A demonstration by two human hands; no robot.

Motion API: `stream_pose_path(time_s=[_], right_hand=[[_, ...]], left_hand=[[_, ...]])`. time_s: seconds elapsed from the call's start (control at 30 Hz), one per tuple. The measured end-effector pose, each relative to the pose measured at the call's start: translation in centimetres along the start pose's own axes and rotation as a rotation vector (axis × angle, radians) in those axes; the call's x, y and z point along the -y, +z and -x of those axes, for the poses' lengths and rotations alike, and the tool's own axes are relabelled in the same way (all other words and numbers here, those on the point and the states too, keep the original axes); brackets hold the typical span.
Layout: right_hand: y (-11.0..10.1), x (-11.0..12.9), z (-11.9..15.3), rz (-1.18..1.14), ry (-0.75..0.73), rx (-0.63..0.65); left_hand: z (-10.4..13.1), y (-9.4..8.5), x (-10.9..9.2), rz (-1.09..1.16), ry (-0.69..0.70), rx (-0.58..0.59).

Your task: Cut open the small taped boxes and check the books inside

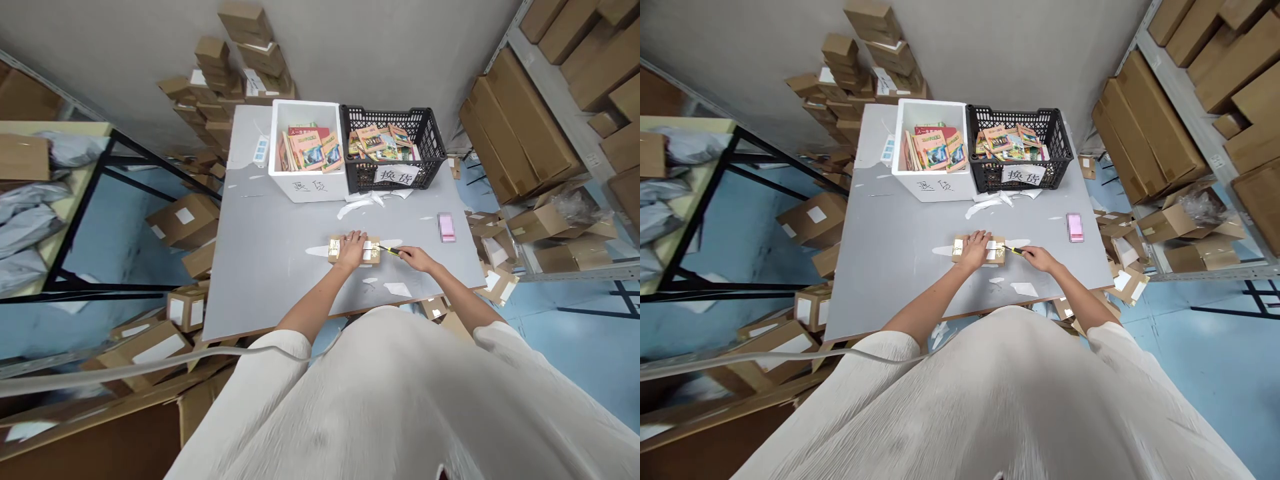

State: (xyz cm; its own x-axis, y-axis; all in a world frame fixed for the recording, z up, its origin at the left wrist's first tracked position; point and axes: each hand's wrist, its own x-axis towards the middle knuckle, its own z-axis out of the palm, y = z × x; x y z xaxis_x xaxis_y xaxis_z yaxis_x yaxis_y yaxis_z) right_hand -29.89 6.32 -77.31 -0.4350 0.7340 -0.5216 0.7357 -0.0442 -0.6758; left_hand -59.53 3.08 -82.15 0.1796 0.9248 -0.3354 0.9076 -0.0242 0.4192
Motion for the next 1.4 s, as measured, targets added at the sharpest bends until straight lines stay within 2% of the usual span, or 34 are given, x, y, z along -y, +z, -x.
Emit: stream_pose_path(time_s=[0.07,0.17,0.43,0.6,0.73,0.87,0.97,1.03,1.2,1.4], right_hand=[[0.5,0.3,0.2,0.143,-0.069,-0.017],[1.3,0.2,0.2,0.263,-0.081,-0.014],[4.0,-1.2,0.3,0.287,-0.092,-0.09],[5.1,-1.6,0.4,0.319,-0.093,-0.136],[4.3,-2.3,0.4,0.308,-0.085,-0.171],[1.8,-4.0,0.6,0.238,0.05,-0.366],[0.4,-5.3,0.7,0.23,0.033,-0.345],[0.4,-5.6,0.5,0.206,0.012,-0.326],[3.0,-4.3,-1.1,0.097,-0.008,-0.327],[5.8,-1.8,-2.7,-0.095,-0.009,-0.259]], left_hand=[[-0.3,0.0,0.0,-0.007,0.003,0.026],[-0.3,0.0,0.1,-0.012,0.017,0.034],[1.3,1.6,-0.4,-0.004,0.01,-0.043],[1.6,2.1,-0.5,-0.012,0.009,-0.049],[1.7,2.3,-0.3,-0.019,0.003,-0.06],[1.7,2.9,0.1,0.009,0.013,-0.067],[1.6,3.7,0.2,0.08,0.003,-0.11],[1.6,4.2,0.4,0.138,0.001,-0.141],[2.9,4.4,1.5,0.212,0.015,-0.172],[6.4,3.9,4.6,0.211,-0.139,-0.226]])
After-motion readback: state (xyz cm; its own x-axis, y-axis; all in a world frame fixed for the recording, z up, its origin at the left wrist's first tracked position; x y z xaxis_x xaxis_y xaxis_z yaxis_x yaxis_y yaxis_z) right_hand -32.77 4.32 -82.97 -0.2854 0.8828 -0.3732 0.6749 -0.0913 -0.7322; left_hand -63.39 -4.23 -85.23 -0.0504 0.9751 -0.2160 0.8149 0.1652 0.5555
